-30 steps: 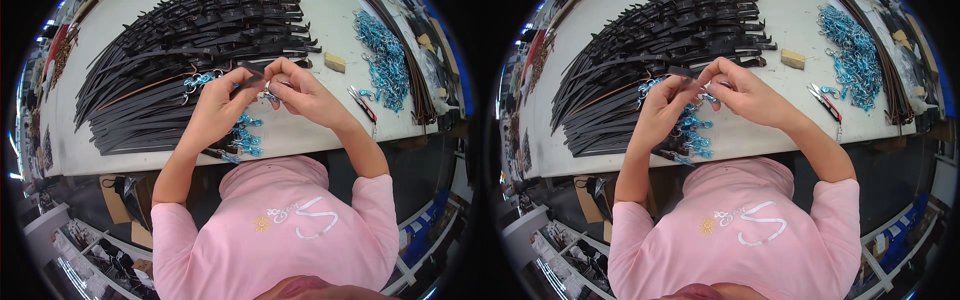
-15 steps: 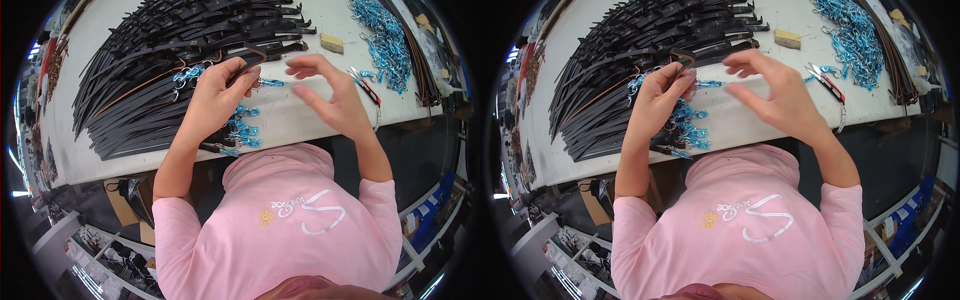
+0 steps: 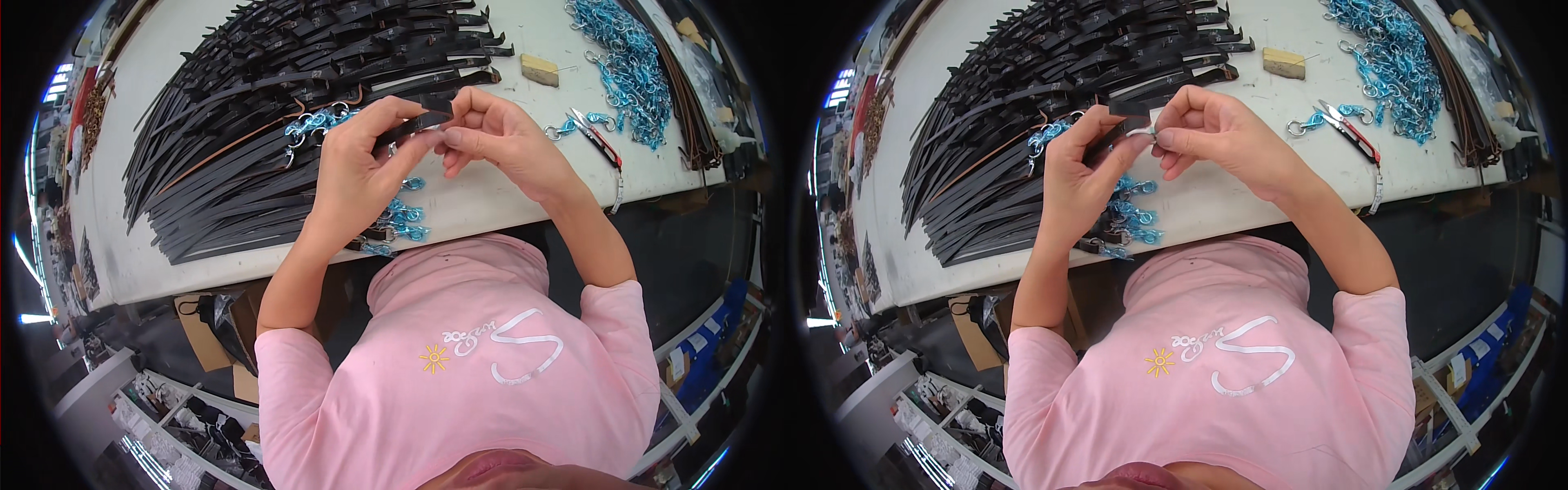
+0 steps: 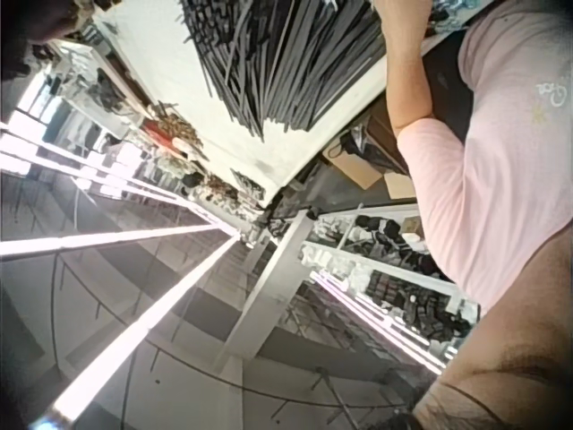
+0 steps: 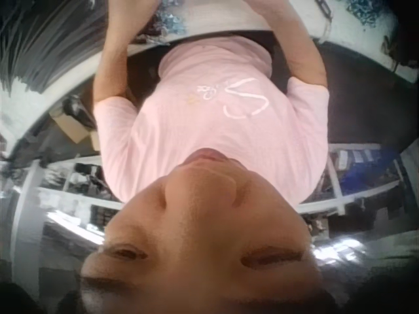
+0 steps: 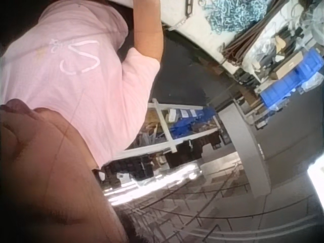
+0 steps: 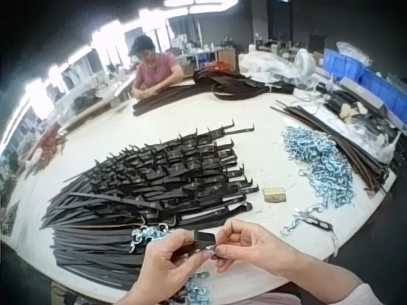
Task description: The person assembles keychains by attaching light blue metal clasps to the ends of black leather straps. They repeatedly pick up a strap, thread the clasp through the leather loop, and secure it, placing the finished items on the table.
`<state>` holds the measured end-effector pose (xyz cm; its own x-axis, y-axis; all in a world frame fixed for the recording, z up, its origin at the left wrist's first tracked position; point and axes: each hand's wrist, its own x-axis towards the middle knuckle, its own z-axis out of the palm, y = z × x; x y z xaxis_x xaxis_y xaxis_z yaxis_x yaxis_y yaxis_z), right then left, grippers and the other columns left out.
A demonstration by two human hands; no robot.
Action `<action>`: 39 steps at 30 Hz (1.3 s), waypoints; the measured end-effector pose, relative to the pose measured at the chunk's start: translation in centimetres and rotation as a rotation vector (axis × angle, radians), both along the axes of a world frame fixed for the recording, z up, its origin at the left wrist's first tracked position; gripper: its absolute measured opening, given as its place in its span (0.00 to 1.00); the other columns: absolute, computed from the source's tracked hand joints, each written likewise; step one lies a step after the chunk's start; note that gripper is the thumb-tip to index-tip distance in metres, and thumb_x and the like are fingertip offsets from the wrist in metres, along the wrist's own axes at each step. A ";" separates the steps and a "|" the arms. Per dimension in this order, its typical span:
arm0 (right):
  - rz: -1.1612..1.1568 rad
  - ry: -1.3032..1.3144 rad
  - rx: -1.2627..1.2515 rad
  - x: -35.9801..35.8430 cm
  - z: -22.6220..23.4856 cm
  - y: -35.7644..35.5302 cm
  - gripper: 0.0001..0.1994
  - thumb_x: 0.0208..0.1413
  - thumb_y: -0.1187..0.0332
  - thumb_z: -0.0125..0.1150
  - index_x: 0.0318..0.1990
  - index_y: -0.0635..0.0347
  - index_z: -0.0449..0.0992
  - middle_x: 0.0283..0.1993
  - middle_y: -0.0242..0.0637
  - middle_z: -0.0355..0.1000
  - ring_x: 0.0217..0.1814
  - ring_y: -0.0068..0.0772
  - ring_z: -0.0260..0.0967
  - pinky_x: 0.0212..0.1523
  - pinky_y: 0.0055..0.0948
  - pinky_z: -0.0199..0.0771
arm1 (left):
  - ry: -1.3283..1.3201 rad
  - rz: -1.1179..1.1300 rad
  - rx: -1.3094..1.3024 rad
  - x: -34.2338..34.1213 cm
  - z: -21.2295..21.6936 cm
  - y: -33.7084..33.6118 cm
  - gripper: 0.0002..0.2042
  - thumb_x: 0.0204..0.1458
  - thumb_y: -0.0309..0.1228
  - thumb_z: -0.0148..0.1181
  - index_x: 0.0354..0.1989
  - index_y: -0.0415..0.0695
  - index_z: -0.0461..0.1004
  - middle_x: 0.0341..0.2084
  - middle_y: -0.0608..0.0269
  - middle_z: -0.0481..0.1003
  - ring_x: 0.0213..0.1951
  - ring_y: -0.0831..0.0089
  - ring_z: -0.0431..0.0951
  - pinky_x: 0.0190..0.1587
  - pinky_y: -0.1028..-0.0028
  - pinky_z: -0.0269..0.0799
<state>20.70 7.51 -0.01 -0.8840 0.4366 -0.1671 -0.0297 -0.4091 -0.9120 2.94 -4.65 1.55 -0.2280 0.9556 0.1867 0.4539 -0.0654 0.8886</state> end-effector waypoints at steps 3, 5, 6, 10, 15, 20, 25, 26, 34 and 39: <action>-0.232 0.075 0.242 0.3 0.5 0.3 0.12 0.60 0.76 0.62 0.50 0.65 0.72 0.44 0.37 0.75 0.46 0.27 0.76 0.48 0.26 0.79 | 0.058 -0.031 0.056 -1.1 0.2 -0.1 0.14 0.52 0.22 0.66 0.48 0.41 0.80 0.25 0.71 0.71 0.25 0.84 0.66 0.27 0.82 0.58; -0.405 0.151 0.502 0.6 1.3 0.1 0.13 0.58 0.79 0.62 0.51 0.64 0.72 0.46 0.36 0.75 0.48 0.26 0.75 0.48 0.26 0.79 | 0.120 0.016 0.017 -1.5 0.0 -0.4 0.14 0.52 0.27 0.68 0.48 0.48 0.83 0.22 0.70 0.70 0.23 0.82 0.64 0.23 0.79 0.57; -0.469 0.154 0.730 0.7 1.5 -0.1 0.16 0.55 0.82 0.63 0.51 0.61 0.74 0.46 0.35 0.77 0.45 0.29 0.77 0.45 0.26 0.78 | 0.184 0.048 0.002 -1.2 0.4 -0.4 0.13 0.53 0.28 0.68 0.47 0.51 0.84 0.21 0.69 0.68 0.22 0.80 0.64 0.24 0.78 0.58; -0.443 0.120 1.369 1.0 1.9 -0.7 0.15 0.50 0.82 0.66 0.46 0.61 0.76 0.41 0.37 0.78 0.39 0.42 0.77 0.39 0.32 0.77 | 0.307 0.028 0.061 -1.4 0.9 -0.3 0.13 0.52 0.27 0.67 0.48 0.51 0.84 0.22 0.65 0.69 0.22 0.75 0.67 0.25 0.75 0.63; -0.442 0.097 1.351 0.7 1.7 -0.7 0.16 0.49 0.82 0.66 0.46 0.60 0.76 0.41 0.36 0.78 0.39 0.41 0.77 0.38 0.33 0.76 | 0.332 -0.096 0.081 -1.4 0.9 -0.5 0.13 0.51 0.20 0.65 0.46 0.42 0.82 0.27 0.63 0.73 0.25 0.75 0.71 0.27 0.77 0.64; -0.406 0.160 1.359 0.7 2.1 -1.2 0.14 0.51 0.80 0.65 0.46 0.60 0.75 0.40 0.36 0.77 0.38 0.41 0.76 0.38 0.34 0.76 | 0.390 -0.039 0.062 -1.8 1.3 -0.2 0.11 0.53 0.22 0.64 0.45 0.42 0.80 0.27 0.59 0.73 0.25 0.66 0.75 0.28 0.71 0.69; -0.373 0.070 1.410 0.1 1.6 -0.9 0.13 0.54 0.79 0.64 0.46 0.60 0.73 0.39 0.38 0.77 0.40 0.42 0.77 0.41 0.33 0.76 | 0.469 -0.066 0.177 -1.4 2.1 -0.3 0.12 0.52 0.20 0.64 0.45 0.42 0.80 0.27 0.59 0.73 0.25 0.66 0.74 0.28 0.71 0.69; -0.368 0.069 1.336 0.0 1.6 -0.9 0.13 0.54 0.79 0.63 0.47 0.61 0.73 0.39 0.38 0.77 0.40 0.41 0.77 0.41 0.33 0.76 | 0.492 -0.065 0.224 -1.5 2.2 -0.3 0.12 0.51 0.19 0.64 0.45 0.42 0.80 0.27 0.60 0.73 0.25 0.66 0.74 0.27 0.72 0.68; -0.276 0.083 0.830 -0.3 2.3 -1.2 0.13 0.57 0.75 0.64 0.49 0.62 0.73 0.42 0.36 0.79 0.42 0.30 0.78 0.44 0.26 0.75 | 0.235 -0.043 0.116 -1.4 2.7 -0.1 0.17 0.44 0.23 0.72 0.45 0.42 0.82 0.28 0.68 0.76 0.25 0.83 0.70 0.23 0.80 0.59; -0.291 0.057 0.801 -0.2 2.1 -1.1 0.13 0.57 0.74 0.64 0.49 0.63 0.73 0.42 0.37 0.79 0.40 0.28 0.77 0.42 0.26 0.74 | 0.153 -0.045 0.137 -1.6 1.6 0.3 0.16 0.45 0.24 0.73 0.44 0.43 0.83 0.27 0.67 0.76 0.29 0.83 0.76 0.23 0.82 0.61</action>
